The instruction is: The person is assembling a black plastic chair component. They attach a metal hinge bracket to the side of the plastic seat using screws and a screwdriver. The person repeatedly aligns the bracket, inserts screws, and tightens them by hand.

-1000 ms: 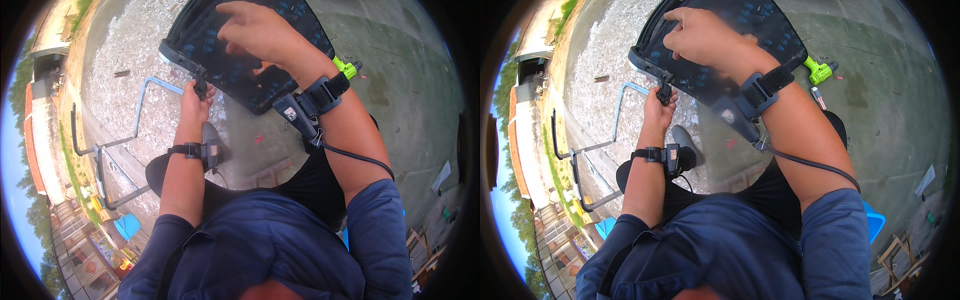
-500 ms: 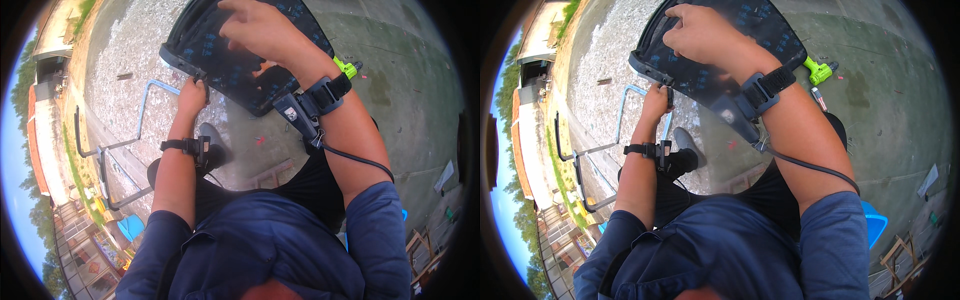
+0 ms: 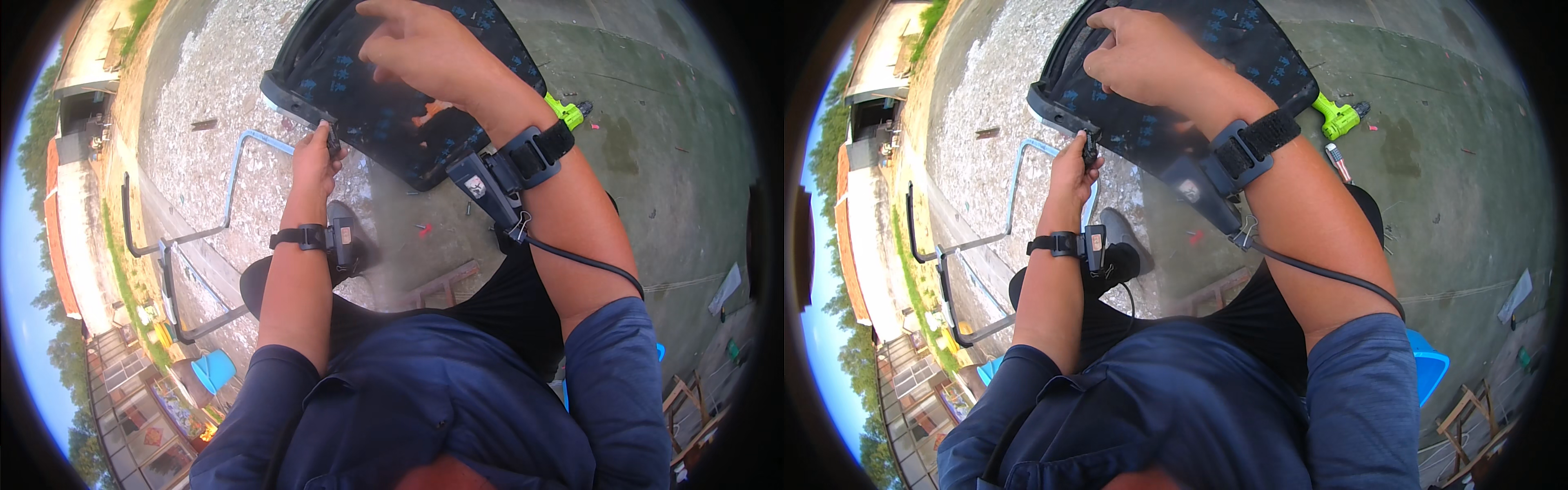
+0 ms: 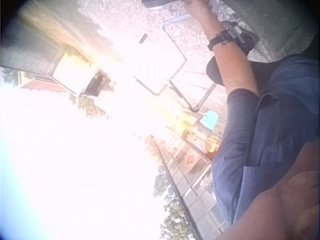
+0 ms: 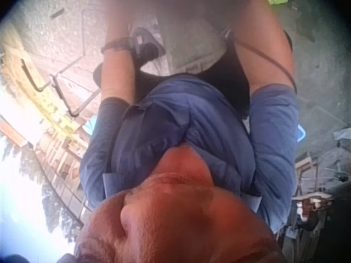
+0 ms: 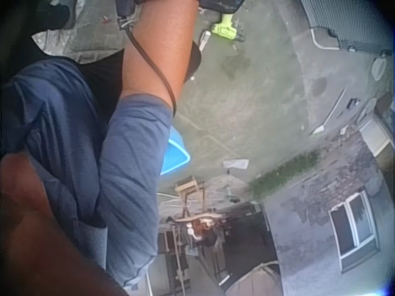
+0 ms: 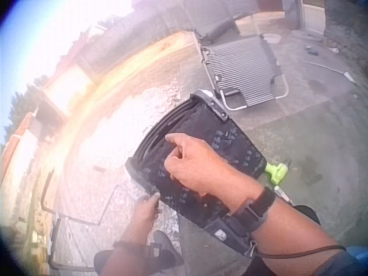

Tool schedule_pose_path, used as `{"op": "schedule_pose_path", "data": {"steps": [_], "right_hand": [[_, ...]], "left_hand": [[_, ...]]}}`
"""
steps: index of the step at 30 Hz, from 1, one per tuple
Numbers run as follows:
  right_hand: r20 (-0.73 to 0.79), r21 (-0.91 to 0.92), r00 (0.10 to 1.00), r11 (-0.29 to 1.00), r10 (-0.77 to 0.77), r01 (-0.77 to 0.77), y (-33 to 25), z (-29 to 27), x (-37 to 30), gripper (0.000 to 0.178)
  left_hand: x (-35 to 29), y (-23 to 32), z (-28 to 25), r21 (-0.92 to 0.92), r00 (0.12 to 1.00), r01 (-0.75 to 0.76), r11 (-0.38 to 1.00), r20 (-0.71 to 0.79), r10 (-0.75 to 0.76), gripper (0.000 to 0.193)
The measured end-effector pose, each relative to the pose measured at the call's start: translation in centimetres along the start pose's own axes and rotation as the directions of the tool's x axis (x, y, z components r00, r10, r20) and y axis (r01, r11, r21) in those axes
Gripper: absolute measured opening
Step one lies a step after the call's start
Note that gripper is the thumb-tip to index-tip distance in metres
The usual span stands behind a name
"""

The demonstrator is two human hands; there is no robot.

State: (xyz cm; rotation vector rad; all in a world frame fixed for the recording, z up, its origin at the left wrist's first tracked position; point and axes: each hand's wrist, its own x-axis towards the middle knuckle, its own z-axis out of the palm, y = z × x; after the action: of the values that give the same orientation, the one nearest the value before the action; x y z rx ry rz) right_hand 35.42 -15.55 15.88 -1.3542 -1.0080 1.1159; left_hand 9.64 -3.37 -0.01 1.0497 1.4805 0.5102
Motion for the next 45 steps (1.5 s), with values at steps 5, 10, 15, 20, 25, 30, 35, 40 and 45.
{"op": "schedule_pose_path", "data": {"steps": [5,10,15,20,25,30,35,40,45], "right_hand": [[-0.045,-0.093,0.993,0.990,-0.110,0.105,0.9,0.4,0.5,0.060],[-0.091,-0.291,0.961,0.930,-0.262,0.226,4.0,1.4,2.6,0.059],[-0.096,-0.316,0.955,0.918,-0.282,0.239,4.4,1.2,2.8,0.058],[-0.051,-0.261,0.970,0.940,-0.239,0.218,4.4,1.6,2.9,0.058],[-0.042,-0.201,0.975,0.957,-0.220,0.208,5.1,2.1,3.0,0.062],[-0.015,-0.189,0.987,0.970,-0.159,0.154,4.9,2.3,2.9,0.064],[0.010,-0.210,0.994,0.972,-0.106,0.106,4.7,2.6,2.9,0.063],[0.045,-0.245,0.998,0.968,-0.042,0.052,4.4,3.2,2.9,0.058],[0.034,-0.185,0.991,0.974,-0.126,0.130,5.7,3.6,3.4,0.065]], "left_hand": [[1.3,-1.0,0.3,0.777,0.924,-0.245,0.580,0.005,0.383,0.078],[3.3,-0.9,-1.2,0.950,0.896,-0.198,0.243,0.075,0.437,0.072],[0.6,0.3,0.6,-0.024,0.998,0.059,0.998,-0.014,-0.059,0.043],[0.3,0.3,0.7,-0.727,0.969,0.247,0.641,0.192,-0.155,0.033],[-0.2,1.4,0.5,-0.185,0.993,0.118,0.976,0.034,-0.113,0.034],[-0.4,3.2,-0.6,0.421,0.993,-0.111,0.900,0.021,0.113,0.049],[0.9,1.9,-2.3,-0.048,0.996,0.025,0.999,0.088,-0.021,0.045],[0.5,-1.7,-3.5,-0.730,0.968,0.217,0.649,0.247,-0.045,0.043],[1.0,0.7,-3.6,-0.289,0.994,0.101,0.952,0.077,-0.082,0.034]]}}
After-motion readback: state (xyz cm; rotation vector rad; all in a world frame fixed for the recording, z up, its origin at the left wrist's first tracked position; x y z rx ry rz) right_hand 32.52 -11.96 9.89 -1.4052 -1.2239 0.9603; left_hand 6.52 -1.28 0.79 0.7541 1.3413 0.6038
